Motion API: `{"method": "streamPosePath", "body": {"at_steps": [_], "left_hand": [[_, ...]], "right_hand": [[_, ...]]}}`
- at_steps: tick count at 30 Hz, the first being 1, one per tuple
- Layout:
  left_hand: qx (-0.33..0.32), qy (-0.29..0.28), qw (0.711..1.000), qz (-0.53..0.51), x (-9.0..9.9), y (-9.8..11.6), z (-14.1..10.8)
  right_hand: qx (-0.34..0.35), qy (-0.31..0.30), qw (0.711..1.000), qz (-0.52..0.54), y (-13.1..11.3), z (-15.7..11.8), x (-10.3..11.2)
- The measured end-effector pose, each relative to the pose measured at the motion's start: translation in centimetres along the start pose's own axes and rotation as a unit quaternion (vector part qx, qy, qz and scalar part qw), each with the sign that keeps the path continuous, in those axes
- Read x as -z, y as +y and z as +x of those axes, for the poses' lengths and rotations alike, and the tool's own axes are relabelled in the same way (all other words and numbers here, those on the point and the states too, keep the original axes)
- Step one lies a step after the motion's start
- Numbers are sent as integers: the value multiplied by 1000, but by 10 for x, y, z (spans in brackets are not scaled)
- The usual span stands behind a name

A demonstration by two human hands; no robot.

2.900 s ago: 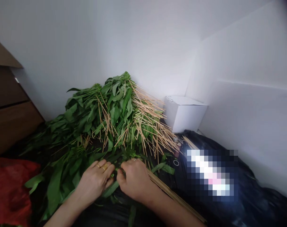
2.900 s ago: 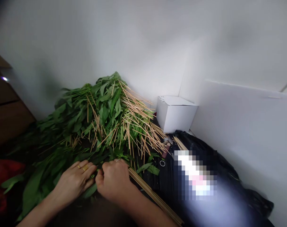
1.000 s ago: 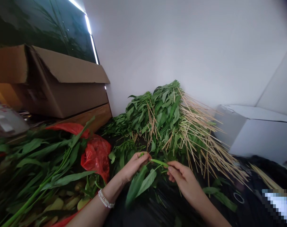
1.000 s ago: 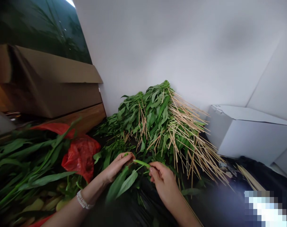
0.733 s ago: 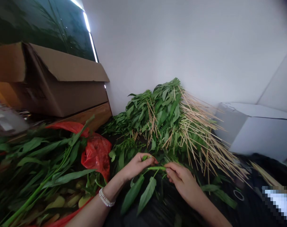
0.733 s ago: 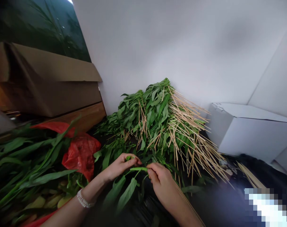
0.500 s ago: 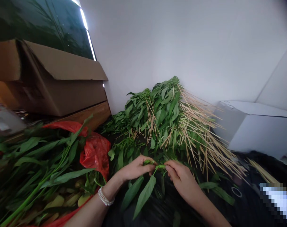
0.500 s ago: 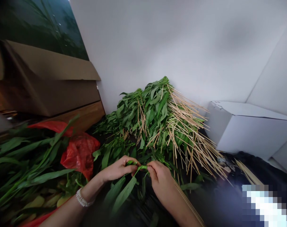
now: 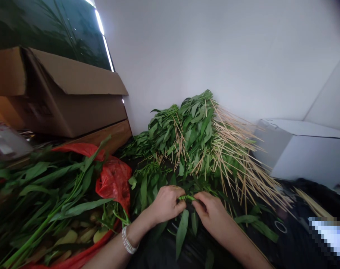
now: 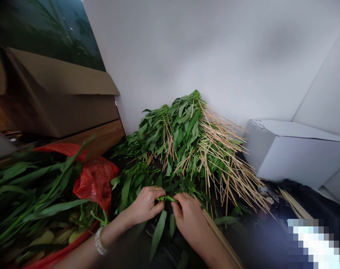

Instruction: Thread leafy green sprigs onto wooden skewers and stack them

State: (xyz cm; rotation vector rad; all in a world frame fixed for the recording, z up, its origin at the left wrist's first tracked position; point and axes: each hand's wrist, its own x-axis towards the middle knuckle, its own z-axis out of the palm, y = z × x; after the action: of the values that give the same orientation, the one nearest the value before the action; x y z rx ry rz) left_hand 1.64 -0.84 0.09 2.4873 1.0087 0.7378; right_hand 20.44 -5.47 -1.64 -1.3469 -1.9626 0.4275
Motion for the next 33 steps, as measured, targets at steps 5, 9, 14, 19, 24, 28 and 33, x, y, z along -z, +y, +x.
{"method": "streamPosePath", "body": {"at_steps": [5,9,14,19,24,28,33], "left_hand": [[124,7,943,-309,-6,4,5],[195,72,843,-495,-15,8,8],[198,82,734,-644,5,-17,17],[208,75,716,-662,13,-28,19],[228,-24,762,-606,-2,-5,10],[199,-106,820,-527,0,-7,5],[101,-168,910,-366,3,-14,3]], "right_hand": [[-11,-25,996,81,-14,2,9],[-58,-47,984,160,-17,1,12],[-70,-75,966,236,-10,-1,14],[-45,-70,974,212,-15,1,15],[25,-71,994,77,-21,0,16],[57,-72,994,-52,-21,-3,13],[119,-48,962,-239,-17,-4,3]]}}
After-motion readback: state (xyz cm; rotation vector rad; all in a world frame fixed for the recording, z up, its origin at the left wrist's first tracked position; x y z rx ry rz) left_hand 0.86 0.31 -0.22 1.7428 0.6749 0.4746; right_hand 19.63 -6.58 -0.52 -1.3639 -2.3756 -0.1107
